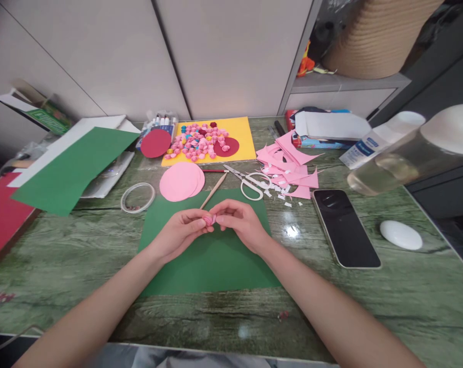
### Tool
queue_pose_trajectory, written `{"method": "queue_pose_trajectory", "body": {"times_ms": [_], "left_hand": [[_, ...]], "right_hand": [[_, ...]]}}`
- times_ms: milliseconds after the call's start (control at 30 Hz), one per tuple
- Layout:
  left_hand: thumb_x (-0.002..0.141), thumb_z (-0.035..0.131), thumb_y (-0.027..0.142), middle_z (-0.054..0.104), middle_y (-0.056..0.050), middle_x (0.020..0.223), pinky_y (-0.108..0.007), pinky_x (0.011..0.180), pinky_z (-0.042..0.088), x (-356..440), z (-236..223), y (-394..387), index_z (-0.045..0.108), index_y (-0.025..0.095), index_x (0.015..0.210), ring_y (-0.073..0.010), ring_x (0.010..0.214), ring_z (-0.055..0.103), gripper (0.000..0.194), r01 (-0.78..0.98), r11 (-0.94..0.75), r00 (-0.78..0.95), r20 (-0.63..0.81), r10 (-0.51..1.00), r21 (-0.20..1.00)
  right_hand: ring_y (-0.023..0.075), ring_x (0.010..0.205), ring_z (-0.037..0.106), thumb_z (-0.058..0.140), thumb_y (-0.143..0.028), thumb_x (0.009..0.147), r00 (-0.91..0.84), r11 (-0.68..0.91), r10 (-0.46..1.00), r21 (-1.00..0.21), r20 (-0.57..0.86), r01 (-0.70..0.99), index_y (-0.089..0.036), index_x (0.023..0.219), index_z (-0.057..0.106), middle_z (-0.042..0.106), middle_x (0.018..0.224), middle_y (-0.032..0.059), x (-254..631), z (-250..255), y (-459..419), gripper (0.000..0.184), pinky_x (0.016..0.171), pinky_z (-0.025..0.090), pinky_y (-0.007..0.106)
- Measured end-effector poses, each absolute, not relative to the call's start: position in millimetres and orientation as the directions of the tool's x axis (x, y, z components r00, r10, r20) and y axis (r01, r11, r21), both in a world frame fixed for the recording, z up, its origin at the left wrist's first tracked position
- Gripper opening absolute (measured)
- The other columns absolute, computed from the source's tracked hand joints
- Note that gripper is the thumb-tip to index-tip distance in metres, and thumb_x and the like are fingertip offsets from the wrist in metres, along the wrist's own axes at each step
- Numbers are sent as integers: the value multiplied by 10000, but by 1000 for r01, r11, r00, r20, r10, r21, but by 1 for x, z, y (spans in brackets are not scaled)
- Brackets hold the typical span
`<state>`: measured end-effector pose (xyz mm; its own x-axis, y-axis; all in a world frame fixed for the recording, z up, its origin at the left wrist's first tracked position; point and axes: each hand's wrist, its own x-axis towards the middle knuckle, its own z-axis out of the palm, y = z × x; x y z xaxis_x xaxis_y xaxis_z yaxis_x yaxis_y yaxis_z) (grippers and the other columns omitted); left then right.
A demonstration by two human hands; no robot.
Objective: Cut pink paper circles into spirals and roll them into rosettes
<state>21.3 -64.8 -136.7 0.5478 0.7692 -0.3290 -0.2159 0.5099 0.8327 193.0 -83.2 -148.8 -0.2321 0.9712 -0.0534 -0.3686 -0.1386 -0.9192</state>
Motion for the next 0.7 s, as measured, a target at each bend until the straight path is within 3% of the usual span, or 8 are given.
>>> {"method": "queue_pose_trajectory", "body": {"times_ms": [700], "left_hand": [[695,684,199,662,-18,767,-237,716,431,22,-136,-66,699,155,791,-96,698,596,106,-194,466,540,-302,785,863]], "right_hand": [[93,619,539,664,-178,704,-243,-124,968,-952,-55,-280,-197,804,656,620,726,-2,194,-151,-82,102,501,383,206]]}}
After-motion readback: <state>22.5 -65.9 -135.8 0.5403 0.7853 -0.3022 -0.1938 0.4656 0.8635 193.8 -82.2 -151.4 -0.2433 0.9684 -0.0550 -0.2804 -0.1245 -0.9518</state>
